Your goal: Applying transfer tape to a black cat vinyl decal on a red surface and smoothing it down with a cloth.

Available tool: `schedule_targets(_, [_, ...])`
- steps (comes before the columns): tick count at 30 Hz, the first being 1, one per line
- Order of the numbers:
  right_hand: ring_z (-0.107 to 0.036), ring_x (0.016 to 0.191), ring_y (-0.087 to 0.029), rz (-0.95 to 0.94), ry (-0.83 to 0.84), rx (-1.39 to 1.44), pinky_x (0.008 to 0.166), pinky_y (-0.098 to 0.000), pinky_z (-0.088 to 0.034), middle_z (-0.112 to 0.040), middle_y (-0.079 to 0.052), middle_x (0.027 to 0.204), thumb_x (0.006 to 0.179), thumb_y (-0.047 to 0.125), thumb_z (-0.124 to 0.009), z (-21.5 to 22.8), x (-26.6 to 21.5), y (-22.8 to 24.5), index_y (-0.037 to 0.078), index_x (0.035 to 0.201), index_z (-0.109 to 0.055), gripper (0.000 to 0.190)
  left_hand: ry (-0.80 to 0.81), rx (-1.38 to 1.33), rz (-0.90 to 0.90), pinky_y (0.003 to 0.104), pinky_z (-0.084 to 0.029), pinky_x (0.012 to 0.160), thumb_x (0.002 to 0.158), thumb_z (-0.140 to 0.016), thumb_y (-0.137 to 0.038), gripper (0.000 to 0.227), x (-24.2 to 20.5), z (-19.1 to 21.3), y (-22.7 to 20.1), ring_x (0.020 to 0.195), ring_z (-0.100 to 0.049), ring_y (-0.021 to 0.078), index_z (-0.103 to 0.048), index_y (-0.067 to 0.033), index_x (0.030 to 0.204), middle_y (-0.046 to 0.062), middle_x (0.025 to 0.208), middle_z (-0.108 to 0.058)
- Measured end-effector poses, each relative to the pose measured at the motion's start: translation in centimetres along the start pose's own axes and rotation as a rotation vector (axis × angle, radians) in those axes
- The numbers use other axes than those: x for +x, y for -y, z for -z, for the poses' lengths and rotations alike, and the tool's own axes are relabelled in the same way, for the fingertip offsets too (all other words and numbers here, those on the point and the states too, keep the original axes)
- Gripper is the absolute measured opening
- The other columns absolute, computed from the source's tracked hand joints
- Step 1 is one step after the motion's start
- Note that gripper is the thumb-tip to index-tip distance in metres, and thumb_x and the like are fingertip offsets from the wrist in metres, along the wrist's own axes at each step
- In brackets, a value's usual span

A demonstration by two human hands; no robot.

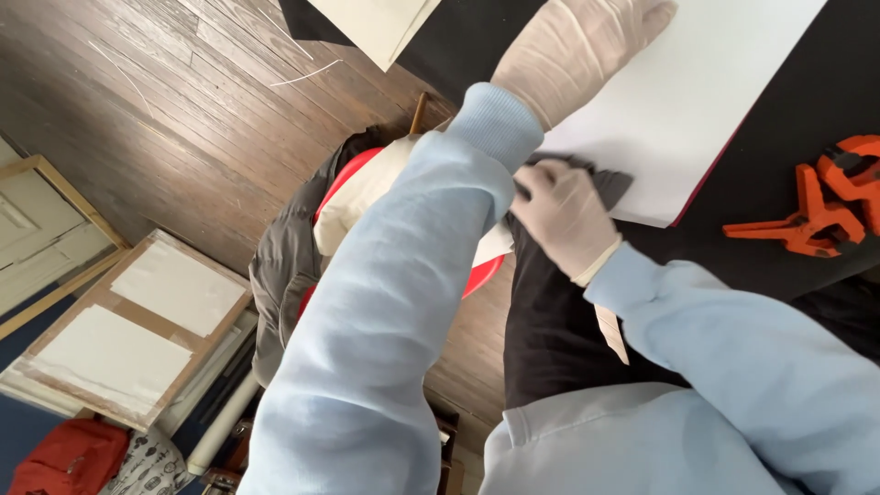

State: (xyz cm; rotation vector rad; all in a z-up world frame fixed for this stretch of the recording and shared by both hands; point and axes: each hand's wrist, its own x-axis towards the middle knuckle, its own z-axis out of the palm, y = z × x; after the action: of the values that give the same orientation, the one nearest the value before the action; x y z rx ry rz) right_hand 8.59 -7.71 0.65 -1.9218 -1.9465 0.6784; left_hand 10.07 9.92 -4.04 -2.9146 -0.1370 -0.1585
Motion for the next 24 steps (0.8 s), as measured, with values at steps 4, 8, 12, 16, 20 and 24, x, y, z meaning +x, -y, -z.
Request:
schedule_targets(4, [-0.061, 0.107, -0.028, 0.114, 0.041, 0.033, 0.084, -0.0412, -0.053, -0.063, -0.007, 0.113, 0.085, 0.010, -0.065, -2.1, -1.8, 2.6, 0.013, 0.108, -0.072, 0.024, 0.017, -0.014, -0.052, 0.028, -0.052, 0.064, 0.096, -0.066, 0.005, 0.048, -0.4, 0.7, 1.1, 0.084, -0.060, 0.0129, -0.057, -0.0135, 0.140, 0.001, 0.103, -0.055])
schedule_targets(8, [-0.060, 0.103, -0.029, 0.172, 0.235, 0.330, 0.085, -0.0416, -0.053, -0.063, -0.007, 0.105, 0.084, 0.009, -0.064, -1.4, -6.1, 4.1, 0.013, 0.104, -0.071, 0.022, 0.012, -0.311, 0.041, 0.031, -0.056, 0.073, 0.086, -0.069, -0.003, 0.049, 0.1, 2.4, 1.4, 0.096, -0.063, 0.0191, -0.060, -0.0149, 0.133, 0.005, 0.120, -0.060])
schedule_targets(12, [-0.061, 0.099, -0.029, 0.052, 0.239, 0.815, 0.085, -0.0421, -0.052, -0.065, -0.007, 0.101, 0.074, 0.001, -0.062, 5.0, -8.4, 3.2, 0.011, 0.097, -0.072, 0.028, -0.201, -0.661, 0.333, 0.043, -0.053, 0.099, 0.098, -0.077, -0.018, 0.042, -2.6, 4.0, 0.6, 0.120, -0.061, 0.0279, -0.057, -0.0126, 0.135, 0.005, 0.137, -0.054])
schedule_targets(16, [-0.069, 0.084, -0.026, -0.364, 0.149, 0.971, 0.077, -0.0363, -0.056, -0.069, -0.009, 0.088, 0.072, 0.000, -0.060, 8.5, -10.8, -0.5, 0.005, 0.091, -0.070, 0.022, -0.038, -0.726, 0.791, 0.039, -0.056, 0.099, 0.089, -0.088, -0.038, 0.059, -3.5, 8.1, -2.2, 0.113, -0.063, 0.0260, -0.061, -0.0132, 0.134, 0.003, 0.130, -0.058])
schedule_targets(20, [-0.071, 0.074, -0.019, -0.670, -0.018, 0.898, 0.072, -0.0314, -0.056, -0.073, -0.008, 0.087, 0.090, 0.004, -0.053, 9.2, -13.2, -3.8, 0.003, 0.102, -0.071, 0.021, 0.074, -0.771, 1.278, 0.042, -0.053, 0.089, 0.063, -0.096, -0.045, 0.096, -4.3, 8.3, -4.1, 0.107, -0.058, 0.0312, -0.053, 0.0013, 0.136, 0.017, 0.120, -0.054])
schedule_targets(24, [-0.072, 0.093, -0.013, -0.784, -0.235, 0.710, 0.084, -0.0290, -0.056, -0.076, -0.005, 0.104, 0.103, 0.018, -0.061, 10.6, -12.1, -5.1, 0.003, 0.117, -0.070, 0.021, 0.239, -0.882, 1.394, 0.038, -0.054, 0.091, 0.069, -0.093, -0.039, 0.085, -5.0, 7.8, -4.7, 0.103, -0.059, 0.0244, -0.057, -0.0047, 0.138, 0.011, 0.113, -0.056])
